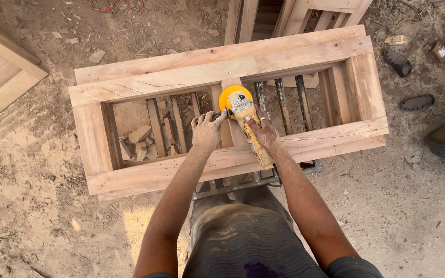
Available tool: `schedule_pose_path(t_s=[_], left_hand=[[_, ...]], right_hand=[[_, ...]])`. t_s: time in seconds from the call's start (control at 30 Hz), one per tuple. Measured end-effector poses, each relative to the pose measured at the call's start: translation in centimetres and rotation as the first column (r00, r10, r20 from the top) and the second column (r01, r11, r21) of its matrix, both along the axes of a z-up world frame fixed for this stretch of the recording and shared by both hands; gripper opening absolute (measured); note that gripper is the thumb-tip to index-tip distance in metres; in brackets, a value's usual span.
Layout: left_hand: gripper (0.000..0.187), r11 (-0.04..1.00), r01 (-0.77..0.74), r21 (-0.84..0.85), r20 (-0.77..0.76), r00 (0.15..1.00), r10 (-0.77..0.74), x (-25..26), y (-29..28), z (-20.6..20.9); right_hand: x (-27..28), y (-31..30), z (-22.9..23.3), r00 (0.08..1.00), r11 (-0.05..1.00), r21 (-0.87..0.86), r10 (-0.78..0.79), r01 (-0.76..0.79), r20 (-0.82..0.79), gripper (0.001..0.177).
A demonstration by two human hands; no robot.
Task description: The person uses a power angle grinder with a sanding disc to smooth the surfaces and edges of a wooden window frame resting on a metal stand.
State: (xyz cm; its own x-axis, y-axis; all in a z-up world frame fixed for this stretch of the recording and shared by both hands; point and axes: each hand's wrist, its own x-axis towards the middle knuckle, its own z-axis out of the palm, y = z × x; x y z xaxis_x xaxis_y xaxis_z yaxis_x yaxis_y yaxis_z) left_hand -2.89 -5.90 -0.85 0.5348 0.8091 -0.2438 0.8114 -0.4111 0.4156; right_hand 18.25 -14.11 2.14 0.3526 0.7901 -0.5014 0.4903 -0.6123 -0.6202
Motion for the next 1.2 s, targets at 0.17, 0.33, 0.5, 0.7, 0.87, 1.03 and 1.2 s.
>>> schedule_pose_path(t_s=[0.17, 0.33, 0.5, 0.7, 0.87, 1.03, 1.2], left_hand=[[0.053, 1.0, -0.027, 0.011, 0.001, 1.0, 0.027, 0.2, -3.2, 0.3], [0.054, 0.999, -0.048, 0.003, -0.006, 0.999, 0.048, 1.0, -6.3, -0.4], [0.052, 0.996, -0.095, -0.002, 0.02, 0.995, 0.095, 0.2, -9.3, -0.7], [0.052, 0.992, -0.12, 0.026, -0.006, 0.993, 0.12, -0.7, -12.3, 0.0], [0.054, 0.991, -0.131, 0.009, 0.038, 0.991, 0.131, -0.9, -15.0, 0.7], [0.058, 0.992, -0.126, 0.025, 0.072, 0.99, 0.124, -1.4, -17.0, 1.7], [0.057, 0.982, -0.19, -0.002, 0.162, 0.969, 0.188, -4.2, -19.6, 2.1]], right_hand=[[0.9, -2.8, -0.5, 0.999, 0.994, 0.098, 0.041, -0.037, -0.029, 0.096], [1.5, -5.5, 0.2, 0.999, 0.999, -0.023, 0.033, -0.034, -0.017, 0.094], [1.0, -6.9, 2.3, 0.997, 0.989, -0.133, 0.059, -0.065, -0.044, 0.096], [0.1, -8.8, 3.8, 0.993, 0.969, -0.23, 0.072, -0.092, -0.092, 0.095], [0.8, -11.1, 2.6, 0.981, 0.981, 0.017, 0.194, -0.194, -0.028, 0.088], [0.8, -12.8, 2.5, 0.982, 0.969, -0.164, 0.179, -0.187, -0.064, 0.091], [-1.1, -14.5, 2.2, 0.966, 0.963, -0.071, 0.256, -0.258, -0.039, 0.093]])
